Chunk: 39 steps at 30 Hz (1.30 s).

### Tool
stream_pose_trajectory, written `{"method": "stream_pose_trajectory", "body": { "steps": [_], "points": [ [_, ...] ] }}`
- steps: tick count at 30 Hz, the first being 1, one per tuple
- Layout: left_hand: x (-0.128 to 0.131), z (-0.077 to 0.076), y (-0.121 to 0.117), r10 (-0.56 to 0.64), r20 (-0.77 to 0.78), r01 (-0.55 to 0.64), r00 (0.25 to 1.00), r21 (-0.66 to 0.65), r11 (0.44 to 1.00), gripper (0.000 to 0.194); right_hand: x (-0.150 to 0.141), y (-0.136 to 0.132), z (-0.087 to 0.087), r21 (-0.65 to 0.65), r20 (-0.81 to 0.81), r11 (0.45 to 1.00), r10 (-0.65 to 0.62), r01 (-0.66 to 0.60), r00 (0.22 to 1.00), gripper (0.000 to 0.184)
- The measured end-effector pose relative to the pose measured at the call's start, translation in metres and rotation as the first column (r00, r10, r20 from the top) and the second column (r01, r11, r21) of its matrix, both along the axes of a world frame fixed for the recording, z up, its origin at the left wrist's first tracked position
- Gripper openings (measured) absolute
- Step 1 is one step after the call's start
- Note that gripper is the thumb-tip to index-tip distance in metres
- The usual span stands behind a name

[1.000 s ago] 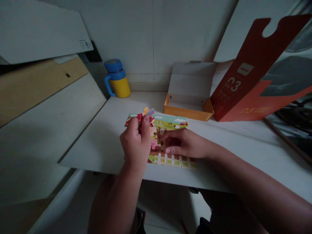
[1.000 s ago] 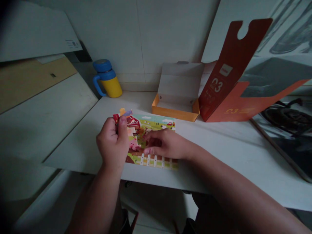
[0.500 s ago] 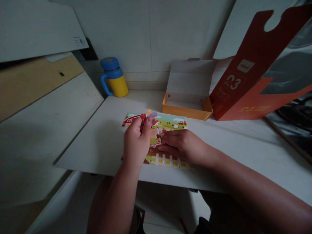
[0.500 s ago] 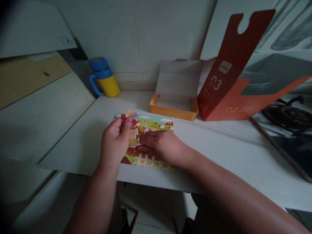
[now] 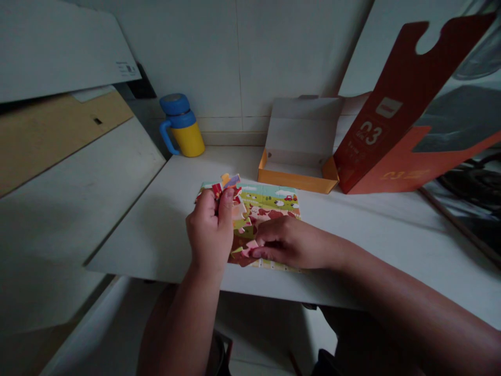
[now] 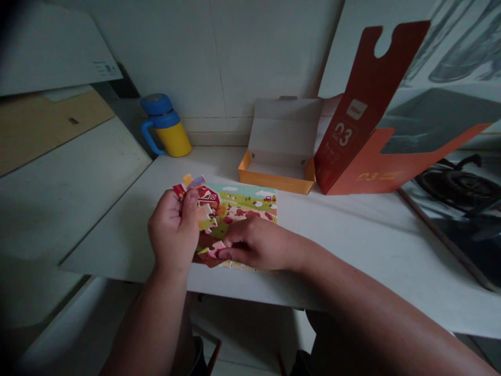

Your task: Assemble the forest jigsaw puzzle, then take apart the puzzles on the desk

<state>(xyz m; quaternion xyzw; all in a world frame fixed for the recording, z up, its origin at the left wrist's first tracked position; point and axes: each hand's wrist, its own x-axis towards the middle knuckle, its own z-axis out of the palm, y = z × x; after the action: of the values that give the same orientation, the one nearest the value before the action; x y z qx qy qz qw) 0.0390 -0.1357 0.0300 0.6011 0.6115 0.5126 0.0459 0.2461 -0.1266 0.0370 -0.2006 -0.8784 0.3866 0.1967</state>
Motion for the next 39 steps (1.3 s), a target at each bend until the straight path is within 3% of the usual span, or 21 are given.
{"method": "stream_pose_trajectory", "body": {
  "steps": [4, 9, 13, 16, 23, 29, 32, 35, 37, 39],
  "points": [
    [0.0, -0.002, 0.005, -0.079, -0.041, 0.075, 0.996, -0.103, 0.992, 0.03, 0.001, -0.001, 0.004, -0.068, -0.132, 0.992, -0.116, 0.108, 0.984, 0.028],
    [0.005, -0.002, 0.004, -0.241, 0.209, 0.275, 0.948, -0.151, 0.949, 0.031, 0.0, 0.0, -0.003, -0.166, -0.111, 0.931, -0.346, 0.326, 0.932, 0.036],
    [0.007, -0.003, 0.005, -0.264, 0.376, 0.333, 0.888, -0.132, 0.934, 0.036, -0.001, 0.002, -0.007, -0.134, -0.078, 0.877, -0.473, 0.461, 0.878, 0.037],
    [0.008, -0.003, 0.004, -0.274, 0.401, 0.345, 0.874, -0.115, 0.932, 0.038, 0.0, 0.005, -0.007, -0.153, -0.077, 0.842, -0.531, 0.517, 0.844, 0.035],
    [0.008, -0.003, 0.0, -0.29, 0.215, 0.332, 0.932, -0.193, 0.923, 0.038, -0.002, 0.007, -0.011, -0.436, -0.12, 0.825, -0.449, 0.359, 0.886, 0.038],
    [0.008, -0.004, 0.001, -0.306, 0.192, 0.342, 0.932, -0.194, 0.92, 0.037, -0.004, 0.005, -0.009, -0.559, -0.153, 0.774, -0.448, 0.297, 0.881, 0.038],
    [0.006, -0.005, 0.003, -0.29, 0.225, 0.335, 0.93, -0.194, 0.922, 0.037, -0.001, 0.006, -0.009, -0.521, -0.214, 0.805, -0.445, 0.283, 0.87, 0.036],
    [0.006, -0.007, 0.004, -0.333, 0.379, 0.439, 0.863, -0.238, 0.866, 0.037, 0.001, 0.011, -0.011, -0.477, -0.298, 0.798, -0.542, 0.369, 0.786, 0.034],
    [0.008, -0.008, 0.002, -0.422, 0.457, 0.568, 0.782, -0.246, 0.785, 0.036, 0.003, 0.015, -0.012, -0.499, -0.315, 0.751, -0.622, 0.433, 0.717, 0.036],
    [0.011, -0.008, -0.001, -0.53, 0.434, 0.665, 0.729, -0.262, 0.7, 0.035, 0.004, 0.018, -0.014, -0.523, -0.306, 0.714, -0.668, 0.466, 0.679, 0.039]
  ]
}}
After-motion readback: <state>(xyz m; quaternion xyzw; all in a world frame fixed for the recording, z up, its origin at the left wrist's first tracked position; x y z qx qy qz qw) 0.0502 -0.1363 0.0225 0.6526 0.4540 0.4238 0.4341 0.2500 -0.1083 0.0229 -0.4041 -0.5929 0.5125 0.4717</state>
